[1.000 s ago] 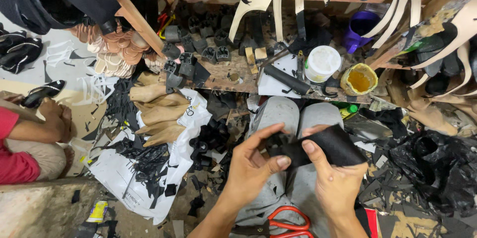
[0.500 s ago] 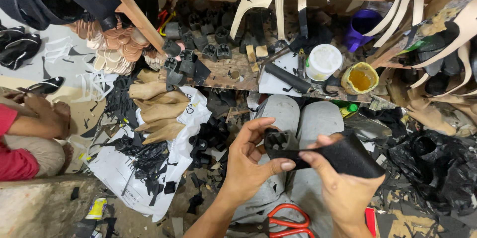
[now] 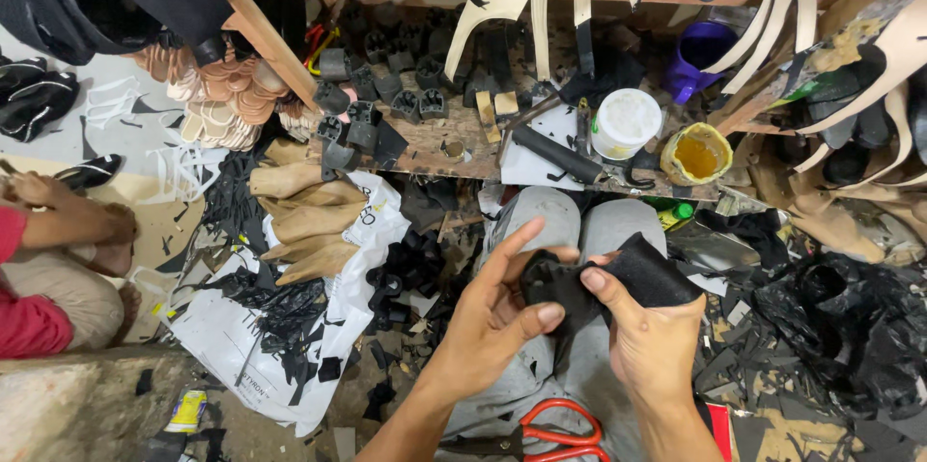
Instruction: The person uses red-handled scissors to cut a black rubber strip into small pieces. They repeatedly wrap the strip around a small black shoe part, trim the excess, and discard the cut pieces onto the floor.
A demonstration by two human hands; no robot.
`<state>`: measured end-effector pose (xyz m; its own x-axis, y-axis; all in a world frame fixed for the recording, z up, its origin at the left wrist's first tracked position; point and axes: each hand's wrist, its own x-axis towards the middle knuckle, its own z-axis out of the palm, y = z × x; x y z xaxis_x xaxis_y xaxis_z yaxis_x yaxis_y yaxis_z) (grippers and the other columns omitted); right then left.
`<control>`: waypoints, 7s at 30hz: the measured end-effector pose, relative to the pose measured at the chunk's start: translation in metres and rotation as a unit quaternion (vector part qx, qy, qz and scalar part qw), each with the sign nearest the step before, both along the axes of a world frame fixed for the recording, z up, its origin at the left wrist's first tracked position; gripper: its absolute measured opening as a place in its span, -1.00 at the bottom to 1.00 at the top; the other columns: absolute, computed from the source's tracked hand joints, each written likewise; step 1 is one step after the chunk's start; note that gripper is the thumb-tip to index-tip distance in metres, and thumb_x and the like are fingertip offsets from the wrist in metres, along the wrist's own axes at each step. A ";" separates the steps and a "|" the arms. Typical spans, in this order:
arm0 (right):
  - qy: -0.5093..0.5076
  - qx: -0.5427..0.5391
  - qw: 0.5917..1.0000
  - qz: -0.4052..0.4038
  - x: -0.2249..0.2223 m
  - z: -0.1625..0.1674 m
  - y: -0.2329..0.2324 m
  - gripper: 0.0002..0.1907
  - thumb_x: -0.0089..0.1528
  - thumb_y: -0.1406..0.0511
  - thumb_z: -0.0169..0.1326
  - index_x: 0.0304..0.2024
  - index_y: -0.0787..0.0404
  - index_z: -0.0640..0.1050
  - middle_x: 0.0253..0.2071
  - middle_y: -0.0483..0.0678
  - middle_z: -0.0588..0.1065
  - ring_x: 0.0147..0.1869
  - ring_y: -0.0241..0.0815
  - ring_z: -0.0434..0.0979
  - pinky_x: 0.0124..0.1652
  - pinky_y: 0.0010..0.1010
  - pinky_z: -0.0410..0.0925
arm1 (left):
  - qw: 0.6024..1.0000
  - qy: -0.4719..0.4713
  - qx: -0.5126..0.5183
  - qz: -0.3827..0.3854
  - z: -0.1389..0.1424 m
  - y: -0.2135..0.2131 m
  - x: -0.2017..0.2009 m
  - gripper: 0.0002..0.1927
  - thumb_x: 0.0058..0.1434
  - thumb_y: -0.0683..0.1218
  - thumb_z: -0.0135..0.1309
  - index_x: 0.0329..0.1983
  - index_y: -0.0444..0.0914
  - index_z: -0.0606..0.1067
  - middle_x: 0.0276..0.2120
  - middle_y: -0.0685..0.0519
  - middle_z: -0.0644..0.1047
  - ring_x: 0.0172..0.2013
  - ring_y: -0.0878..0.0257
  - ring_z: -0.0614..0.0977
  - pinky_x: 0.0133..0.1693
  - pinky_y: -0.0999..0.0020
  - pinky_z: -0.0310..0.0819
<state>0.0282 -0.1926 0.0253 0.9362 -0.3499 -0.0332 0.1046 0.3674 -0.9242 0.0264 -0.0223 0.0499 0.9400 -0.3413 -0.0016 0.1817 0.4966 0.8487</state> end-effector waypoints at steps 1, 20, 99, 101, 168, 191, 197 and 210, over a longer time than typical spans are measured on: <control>0.004 -0.034 0.999 0.000 0.000 0.000 0.001 -0.76 0.08 0.58 0.30 -0.22 0.36 0.61 -0.26 -0.02 0.61 -0.22 -0.25 0.61 -0.12 -0.45 0.46 | 1.000 0.004 0.014 0.009 0.002 -0.002 -0.001 -0.17 0.23 -0.27 0.18 0.54 -0.25 0.11 0.26 0.00 0.43 0.22 0.28 0.48 0.25 0.38 0.38; -0.051 -0.039 0.992 0.106 -0.026 0.013 -0.005 -0.28 -0.02 0.66 0.26 0.20 0.25 0.49 -0.16 0.07 0.55 -0.19 -0.17 0.62 -0.20 -0.34 0.57 | 0.992 -0.029 0.118 0.041 -0.004 0.001 -0.002 -0.13 -0.12 -0.21 0.46 0.31 -0.31 0.37 -0.02 0.06 0.46 -0.02 0.36 0.52 0.02 0.44 0.50; 0.013 -0.207 0.977 -0.049 -0.028 0.028 0.011 -0.87 0.18 0.51 0.27 -0.20 0.40 0.65 -0.25 -0.02 0.64 -0.22 -0.30 0.61 -0.12 -0.48 0.46 | 0.994 -0.076 0.068 0.045 0.005 -0.008 -0.015 -0.20 0.29 -0.30 0.12 0.56 -0.35 0.09 0.17 -0.06 0.48 0.17 0.24 0.51 0.26 0.35 0.37; 0.018 -0.252 0.967 -0.046 -0.029 0.028 0.012 -0.87 0.17 0.50 0.29 -0.22 0.40 0.66 -0.28 -0.02 0.64 -0.26 -0.30 0.61 -0.14 -0.50 0.46 | 0.991 -0.081 0.082 0.065 0.005 -0.012 -0.016 -0.28 0.35 -0.28 0.03 0.55 -0.36 0.09 0.14 -0.08 0.49 0.13 0.24 0.51 0.21 0.36 0.38; 0.112 -0.307 0.853 0.407 -0.084 -0.091 -0.108 -0.72 0.22 0.19 0.30 -0.21 0.23 0.55 -0.38 0.02 0.53 -0.43 -0.21 0.38 -0.40 -0.45 0.26 | 0.975 0.152 -0.049 -0.157 -0.074 0.045 0.076 -0.54 0.32 -0.06 0.12 0.25 -0.29 0.39 -0.02 0.08 0.54 -0.07 0.36 0.59 0.01 0.37 0.51; 0.269 -0.631 0.572 0.450 -0.065 -0.049 -0.152 -0.01 0.02 -0.25 0.18 0.39 0.00 0.30 -0.21 0.02 0.57 -0.14 -0.02 0.64 -0.12 -0.27 0.45 | 0.969 0.013 0.080 -0.232 -0.043 0.040 0.071 -0.47 0.23 -0.18 0.28 0.25 -0.27 0.41 -0.01 0.09 0.50 -0.02 0.32 0.52 0.06 0.37 0.49; 0.212 -0.695 0.595 0.343 -0.049 -0.003 -0.127 0.01 -0.08 -0.29 0.21 0.31 0.00 0.38 -0.13 -0.03 0.58 -0.09 0.05 0.63 -0.17 -0.18 0.47 | 0.958 -0.056 0.159 -0.233 -0.025 0.035 0.074 -0.44 0.16 -0.25 0.29 0.24 -0.26 0.42 0.06 0.12 0.49 0.12 0.29 0.50 0.13 0.26 0.54; 0.155 -0.699 0.604 0.350 -0.008 0.043 -0.076 -0.12 -0.12 -0.27 0.29 0.10 0.01 0.46 -0.29 0.00 0.57 -0.29 0.11 0.60 -0.31 -0.12 0.41 | 0.955 -0.059 0.166 -0.240 -0.016 0.029 0.067 -0.40 0.15 -0.22 0.31 0.27 -0.24 0.40 0.06 0.12 0.49 0.12 0.31 0.50 0.08 0.30 0.55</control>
<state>0.0206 -0.2690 0.0682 0.8951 0.2393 -0.3762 0.1183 -0.9410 -0.3172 0.0938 0.0069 0.0337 0.6752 -0.7323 -0.0884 0.2143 0.0801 0.9735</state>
